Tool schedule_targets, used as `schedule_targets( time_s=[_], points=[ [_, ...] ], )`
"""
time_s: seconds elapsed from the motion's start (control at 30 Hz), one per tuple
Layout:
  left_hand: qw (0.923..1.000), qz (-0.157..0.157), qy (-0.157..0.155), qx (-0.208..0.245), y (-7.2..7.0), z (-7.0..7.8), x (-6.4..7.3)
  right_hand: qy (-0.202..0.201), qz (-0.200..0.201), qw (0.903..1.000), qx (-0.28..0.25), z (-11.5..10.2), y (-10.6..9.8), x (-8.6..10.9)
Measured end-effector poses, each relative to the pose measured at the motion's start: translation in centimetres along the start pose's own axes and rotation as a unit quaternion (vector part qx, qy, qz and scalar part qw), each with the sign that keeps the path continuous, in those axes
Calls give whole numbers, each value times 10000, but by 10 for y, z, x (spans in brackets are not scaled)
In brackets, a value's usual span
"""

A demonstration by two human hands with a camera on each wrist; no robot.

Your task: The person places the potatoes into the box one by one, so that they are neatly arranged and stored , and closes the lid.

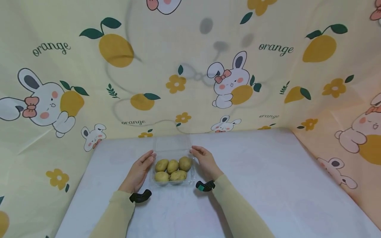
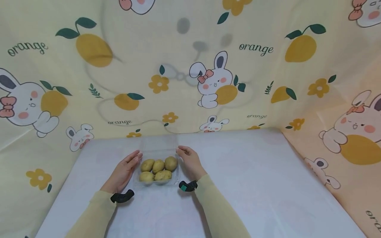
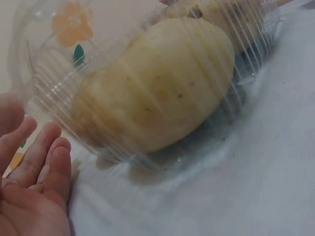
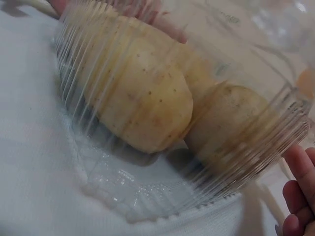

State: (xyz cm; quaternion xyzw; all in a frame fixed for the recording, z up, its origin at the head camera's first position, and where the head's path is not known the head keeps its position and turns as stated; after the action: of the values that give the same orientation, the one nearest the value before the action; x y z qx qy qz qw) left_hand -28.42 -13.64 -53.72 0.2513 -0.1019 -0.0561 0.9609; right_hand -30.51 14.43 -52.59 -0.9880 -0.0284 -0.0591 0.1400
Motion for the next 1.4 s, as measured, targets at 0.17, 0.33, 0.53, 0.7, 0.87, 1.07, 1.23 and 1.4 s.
schedule_targets(
  time_s=[0.17,0.33,0.53,0.7,0.87,1.07,1.23,1.4],
  points=[
    [10000,-33,13,24,1,0,1,8,38,9997,-240,0,-1,1],
    [9999,-77,-17,85,1,-1,2,91,55,9992,-378,-1,-3,4],
    [9999,-52,48,96,-1,1,1,86,8,9991,-403,-1,-2,2],
    [10000,-41,38,80,1,2,0,61,13,9985,-536,-1,-2,0],
    [10000,-17,33,75,1,1,0,55,0,9980,-622,-1,-3,-1],
    [10000,-6,4,-58,2,0,1,-94,-135,9976,-680,0,-5,1],
    [10000,7,-15,-85,1,-1,1,-108,-180,9967,-781,0,-5,2],
    [10000,-4,-24,-87,1,-2,1,-103,-154,9965,-817,0,-4,3]
  ],
)
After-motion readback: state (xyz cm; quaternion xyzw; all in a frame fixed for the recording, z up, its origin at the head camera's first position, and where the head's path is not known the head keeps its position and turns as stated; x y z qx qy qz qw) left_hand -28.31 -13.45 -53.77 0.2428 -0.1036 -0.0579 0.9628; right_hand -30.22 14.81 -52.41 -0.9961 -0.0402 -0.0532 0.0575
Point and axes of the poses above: each hand's wrist, its own x-axis away from the middle knuckle, its own y-axis out of the palm, z = x × y, the point moved 4 cm from there along -x, towards the middle knuckle, and after that the axes turned 14 degrees about x, right-handed, at the moved point
